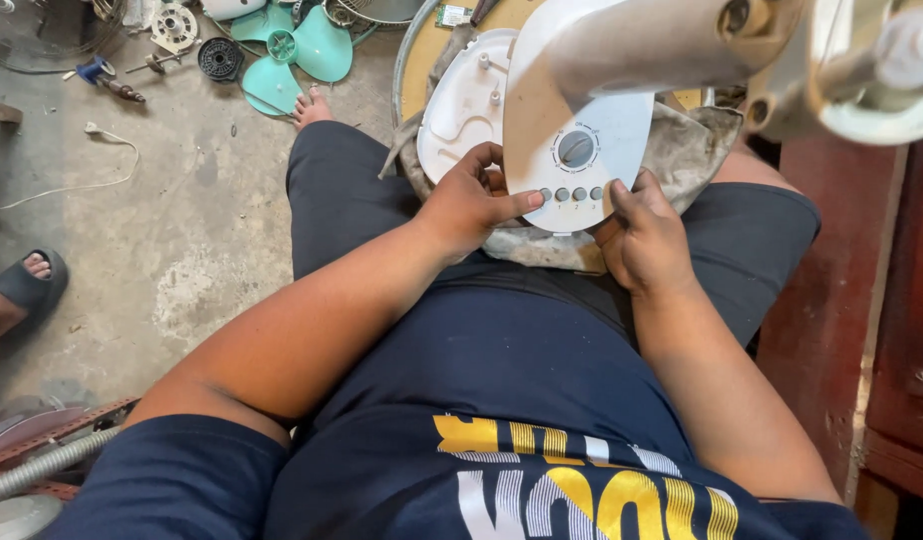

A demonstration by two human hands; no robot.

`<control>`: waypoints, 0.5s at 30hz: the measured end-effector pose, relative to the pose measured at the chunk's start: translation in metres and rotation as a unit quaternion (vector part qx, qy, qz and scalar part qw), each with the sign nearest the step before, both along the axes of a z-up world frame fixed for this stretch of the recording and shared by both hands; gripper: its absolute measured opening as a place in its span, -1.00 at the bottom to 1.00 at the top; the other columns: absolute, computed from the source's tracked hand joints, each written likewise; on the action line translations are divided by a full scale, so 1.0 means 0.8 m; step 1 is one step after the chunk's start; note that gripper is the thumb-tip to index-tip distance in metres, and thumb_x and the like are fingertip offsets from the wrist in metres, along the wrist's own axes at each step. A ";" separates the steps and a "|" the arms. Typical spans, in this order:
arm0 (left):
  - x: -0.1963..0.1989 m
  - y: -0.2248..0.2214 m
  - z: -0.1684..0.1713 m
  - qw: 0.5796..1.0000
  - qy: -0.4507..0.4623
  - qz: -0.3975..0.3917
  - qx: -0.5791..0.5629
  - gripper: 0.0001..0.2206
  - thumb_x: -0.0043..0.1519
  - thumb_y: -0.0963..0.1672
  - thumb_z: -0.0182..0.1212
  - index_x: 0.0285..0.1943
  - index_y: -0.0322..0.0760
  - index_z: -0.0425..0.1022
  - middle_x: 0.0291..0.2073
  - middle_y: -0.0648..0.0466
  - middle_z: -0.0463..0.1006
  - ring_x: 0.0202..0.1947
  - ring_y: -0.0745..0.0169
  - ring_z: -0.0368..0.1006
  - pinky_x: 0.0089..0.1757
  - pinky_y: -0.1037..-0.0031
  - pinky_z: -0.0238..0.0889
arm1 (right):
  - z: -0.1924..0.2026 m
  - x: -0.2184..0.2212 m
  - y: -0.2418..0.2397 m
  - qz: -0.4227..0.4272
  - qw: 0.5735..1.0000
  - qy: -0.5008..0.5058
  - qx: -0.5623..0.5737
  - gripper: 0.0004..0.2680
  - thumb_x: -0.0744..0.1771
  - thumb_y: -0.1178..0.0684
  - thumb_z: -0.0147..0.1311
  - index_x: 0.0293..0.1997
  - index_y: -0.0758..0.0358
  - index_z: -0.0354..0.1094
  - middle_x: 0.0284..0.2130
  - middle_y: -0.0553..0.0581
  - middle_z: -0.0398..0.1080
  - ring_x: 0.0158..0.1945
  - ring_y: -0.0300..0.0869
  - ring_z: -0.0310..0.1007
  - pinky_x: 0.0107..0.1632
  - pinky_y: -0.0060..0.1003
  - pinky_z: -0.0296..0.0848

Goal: Assembling the base of an electric fan by installing the circuit board and using a screwdriver to secure components.

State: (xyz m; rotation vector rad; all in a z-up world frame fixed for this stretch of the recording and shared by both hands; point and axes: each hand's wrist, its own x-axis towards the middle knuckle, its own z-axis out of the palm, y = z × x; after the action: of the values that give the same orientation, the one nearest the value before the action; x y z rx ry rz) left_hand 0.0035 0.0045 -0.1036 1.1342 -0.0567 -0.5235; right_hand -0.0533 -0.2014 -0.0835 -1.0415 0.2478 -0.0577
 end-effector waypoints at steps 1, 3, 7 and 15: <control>0.000 0.000 0.000 1.000 0.000 0.000 0.000 -0.52 0.05 -0.17 0.60 0.02 -0.37 0.35 -0.30 -0.13 0.60 -0.27 0.26 0.62 -0.26 0.46 0.58 | -0.005 0.001 -0.001 0.000 1.000 0.000 0.000 -0.84 0.43 0.12 -0.01 0.10 0.31 0.20 -0.17 0.17 0.46 -0.08 -0.04 0.59 -0.10 0.03 0.69; 0.000 0.001 -0.001 1.000 0.006 0.002 0.009 -0.52 0.05 -0.17 0.60 0.02 -0.40 0.36 -0.28 -0.16 0.61 -0.27 0.21 0.63 -0.25 0.43 0.58 | -0.015 0.003 -0.002 0.006 1.000 0.007 -0.005 -0.82 0.43 0.09 0.01 0.12 0.30 0.23 -0.19 0.17 0.48 -0.11 -0.04 0.61 -0.13 0.06 0.70; 0.002 0.001 0.017 1.000 0.022 -0.001 0.019 -0.49 0.06 -0.15 0.59 0.05 -0.41 0.33 -0.25 -0.17 0.60 -0.26 0.11 0.65 -0.25 0.37 0.62 | -0.010 0.004 -0.001 -0.007 1.000 0.002 0.003 -0.87 0.43 0.11 0.01 0.05 0.30 0.24 -0.25 0.15 0.49 -0.16 -0.09 0.63 -0.16 -0.12 0.70; 0.002 0.003 0.002 0.997 0.074 0.004 0.006 -0.51 0.08 -0.16 0.57 0.04 -0.43 0.32 -0.26 -0.13 0.58 -0.26 0.01 0.66 -0.27 0.32 0.64 | -0.041 0.004 -0.018 -0.022 0.999 0.004 0.030 -0.80 0.37 0.08 0.19 0.02 0.28 0.27 -0.24 0.24 0.54 -0.17 0.00 0.64 -0.14 0.01 0.69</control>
State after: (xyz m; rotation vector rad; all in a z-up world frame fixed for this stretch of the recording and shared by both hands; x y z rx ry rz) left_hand 0.0050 0.0068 -0.1022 1.1038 0.0781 -0.5999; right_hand -0.0498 -0.2156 -0.1161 -0.9773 0.2780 -0.0867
